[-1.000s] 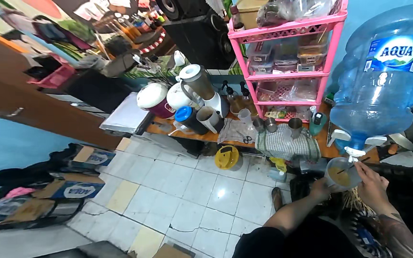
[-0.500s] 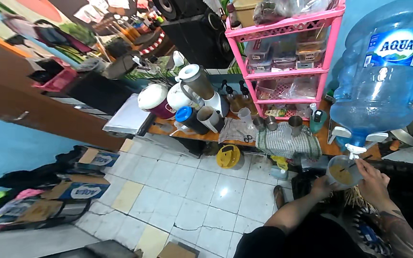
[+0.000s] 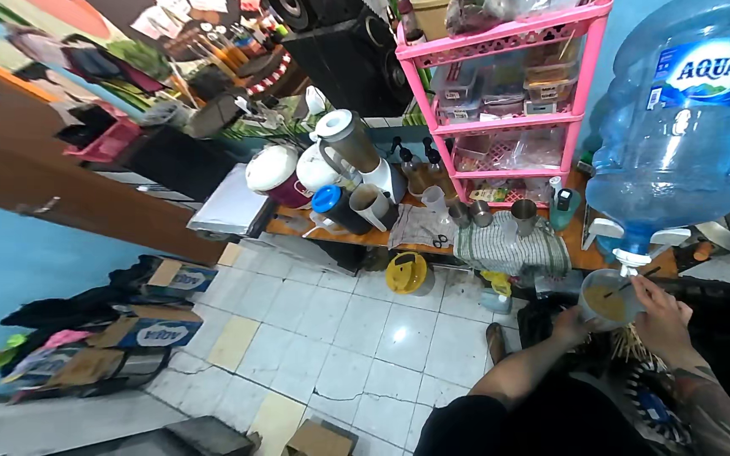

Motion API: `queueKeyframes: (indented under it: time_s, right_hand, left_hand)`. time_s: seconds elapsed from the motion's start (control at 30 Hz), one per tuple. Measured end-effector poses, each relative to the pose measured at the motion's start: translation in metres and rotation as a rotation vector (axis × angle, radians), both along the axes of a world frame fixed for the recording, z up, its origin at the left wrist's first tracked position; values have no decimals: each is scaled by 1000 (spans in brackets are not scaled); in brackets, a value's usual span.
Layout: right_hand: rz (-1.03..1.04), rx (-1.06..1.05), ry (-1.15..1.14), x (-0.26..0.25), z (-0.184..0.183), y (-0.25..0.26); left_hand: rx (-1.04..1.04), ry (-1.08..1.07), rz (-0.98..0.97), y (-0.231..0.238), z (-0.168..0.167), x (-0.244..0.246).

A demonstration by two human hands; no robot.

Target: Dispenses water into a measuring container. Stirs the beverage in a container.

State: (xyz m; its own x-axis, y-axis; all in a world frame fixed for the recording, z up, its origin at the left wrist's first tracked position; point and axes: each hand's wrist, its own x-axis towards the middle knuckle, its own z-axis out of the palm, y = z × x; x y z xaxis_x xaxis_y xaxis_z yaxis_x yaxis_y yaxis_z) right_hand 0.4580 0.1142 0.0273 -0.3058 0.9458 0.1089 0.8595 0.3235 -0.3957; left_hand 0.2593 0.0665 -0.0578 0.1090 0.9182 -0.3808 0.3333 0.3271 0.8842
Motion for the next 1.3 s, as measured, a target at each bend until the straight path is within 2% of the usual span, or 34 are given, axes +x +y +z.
queueKeyframes:
  time_s: [0.77,1.13,1.3]
  right_hand:
    - [-9,-10,-9,2,2,-2]
    - [-64,-212,-65,0,18,0]
    - [-51,-134,-60,1,28,9]
  left_hand:
    - [-35,9,11,-2,3,2]
    - [-76,-19,68,-3,9,3]
    - [-61,-26,62,-1,5,2]
